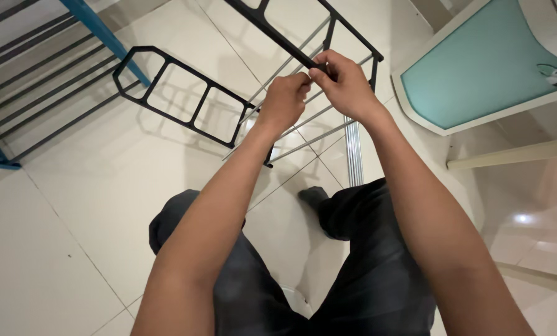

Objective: The person disassembles a metal shelf by removing the horizontal bars one by one. They place the removed bars on the floor beside them.

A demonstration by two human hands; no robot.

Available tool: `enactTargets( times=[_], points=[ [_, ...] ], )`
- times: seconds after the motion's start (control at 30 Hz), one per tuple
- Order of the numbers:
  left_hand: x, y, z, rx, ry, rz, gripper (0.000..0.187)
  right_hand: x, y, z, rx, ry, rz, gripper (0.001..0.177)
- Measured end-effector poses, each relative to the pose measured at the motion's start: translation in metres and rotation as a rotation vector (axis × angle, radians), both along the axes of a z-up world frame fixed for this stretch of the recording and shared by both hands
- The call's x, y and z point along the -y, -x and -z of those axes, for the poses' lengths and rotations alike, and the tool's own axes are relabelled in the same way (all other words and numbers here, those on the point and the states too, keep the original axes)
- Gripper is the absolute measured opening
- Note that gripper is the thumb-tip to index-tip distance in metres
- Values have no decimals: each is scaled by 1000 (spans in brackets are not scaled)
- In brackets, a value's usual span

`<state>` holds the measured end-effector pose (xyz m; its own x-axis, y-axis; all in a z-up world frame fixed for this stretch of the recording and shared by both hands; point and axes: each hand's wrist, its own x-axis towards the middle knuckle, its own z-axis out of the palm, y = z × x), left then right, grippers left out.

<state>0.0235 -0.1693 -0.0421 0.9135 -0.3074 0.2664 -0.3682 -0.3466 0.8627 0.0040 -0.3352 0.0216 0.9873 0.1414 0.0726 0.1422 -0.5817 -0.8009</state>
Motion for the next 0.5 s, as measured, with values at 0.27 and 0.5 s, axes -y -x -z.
enactTargets(
  times=[0.27, 0.5],
  points=[
    [-7, 10, -25, 77, 90, 65, 22, 4, -4, 3, 38, -47, -61, 17],
    [6, 3, -5, 150, 104, -11, 6, 4, -6, 4, 78, -10, -24, 19]
  ],
)
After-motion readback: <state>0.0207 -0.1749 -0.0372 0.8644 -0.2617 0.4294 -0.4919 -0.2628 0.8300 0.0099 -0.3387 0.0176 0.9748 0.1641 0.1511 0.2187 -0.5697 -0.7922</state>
